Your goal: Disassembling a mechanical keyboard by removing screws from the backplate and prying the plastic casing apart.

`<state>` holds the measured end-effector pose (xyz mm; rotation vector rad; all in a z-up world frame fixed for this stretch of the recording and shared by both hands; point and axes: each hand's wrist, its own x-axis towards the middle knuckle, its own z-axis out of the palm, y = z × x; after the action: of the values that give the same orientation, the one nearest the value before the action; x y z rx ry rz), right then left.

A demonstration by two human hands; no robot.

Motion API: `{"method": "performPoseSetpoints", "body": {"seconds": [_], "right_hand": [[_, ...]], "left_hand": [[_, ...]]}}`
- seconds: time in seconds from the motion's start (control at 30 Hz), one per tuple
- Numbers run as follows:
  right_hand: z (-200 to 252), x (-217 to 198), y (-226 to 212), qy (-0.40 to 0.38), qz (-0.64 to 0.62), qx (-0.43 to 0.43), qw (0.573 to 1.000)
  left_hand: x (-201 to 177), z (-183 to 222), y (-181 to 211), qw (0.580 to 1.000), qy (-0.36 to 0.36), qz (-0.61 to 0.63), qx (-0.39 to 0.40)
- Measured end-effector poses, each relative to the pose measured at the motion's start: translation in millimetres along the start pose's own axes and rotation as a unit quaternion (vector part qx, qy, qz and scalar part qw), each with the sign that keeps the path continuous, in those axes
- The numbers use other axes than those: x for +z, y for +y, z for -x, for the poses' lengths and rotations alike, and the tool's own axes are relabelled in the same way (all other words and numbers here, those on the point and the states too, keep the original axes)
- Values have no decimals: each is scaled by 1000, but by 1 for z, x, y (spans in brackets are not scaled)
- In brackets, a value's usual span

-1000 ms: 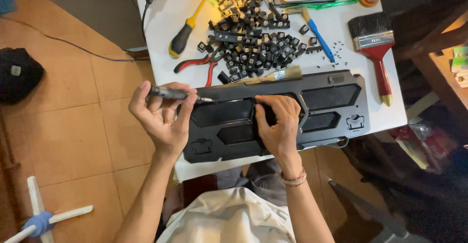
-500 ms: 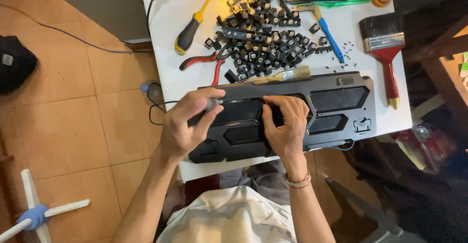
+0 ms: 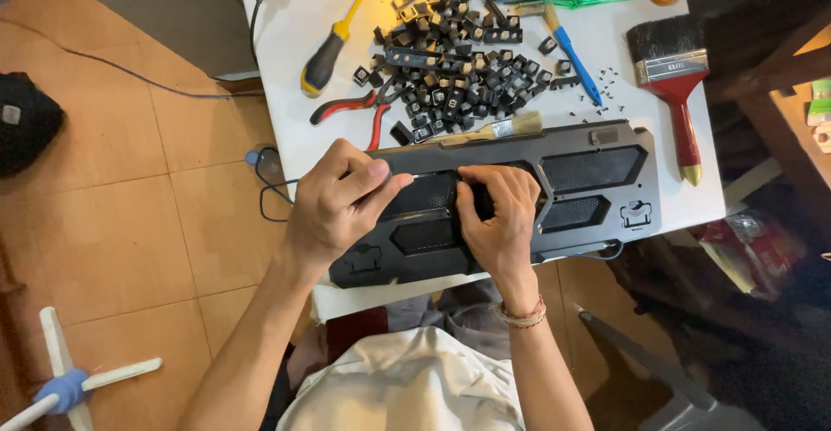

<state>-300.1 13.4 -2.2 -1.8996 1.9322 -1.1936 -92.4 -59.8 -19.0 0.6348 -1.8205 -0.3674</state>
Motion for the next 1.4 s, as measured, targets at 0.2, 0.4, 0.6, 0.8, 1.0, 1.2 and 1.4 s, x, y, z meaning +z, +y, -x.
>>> {"method": "performPoseSetpoints", "body": {"seconds": [0.2, 0.4, 0.6, 0.8, 1.0, 1.2, 1.4], "right_hand": [[2, -1, 0, 7, -5, 6, 1000], [13, 1, 23, 38, -87, 48, 994], [12, 2, 19, 48, -102, 57, 992], [10, -1, 17, 43, -105, 75, 991], [11, 0, 17, 42, -99, 78, 991], [10, -1, 16, 40, -88, 80, 992], [12, 1, 18, 38, -88, 83, 992]], "left_hand": [[0, 7, 3, 998, -8, -10, -59], [-12, -23, 37, 987, -73, 124, -70], [6, 9, 0, 996, -8, -25, -88], [-7, -24, 11, 997, -20, 67, -39], [-9, -9, 10, 995, -35, 70, -67], [1, -15, 10, 1000, -1, -9, -8], [-13, -24, 23, 985, -43, 133, -102]]}}
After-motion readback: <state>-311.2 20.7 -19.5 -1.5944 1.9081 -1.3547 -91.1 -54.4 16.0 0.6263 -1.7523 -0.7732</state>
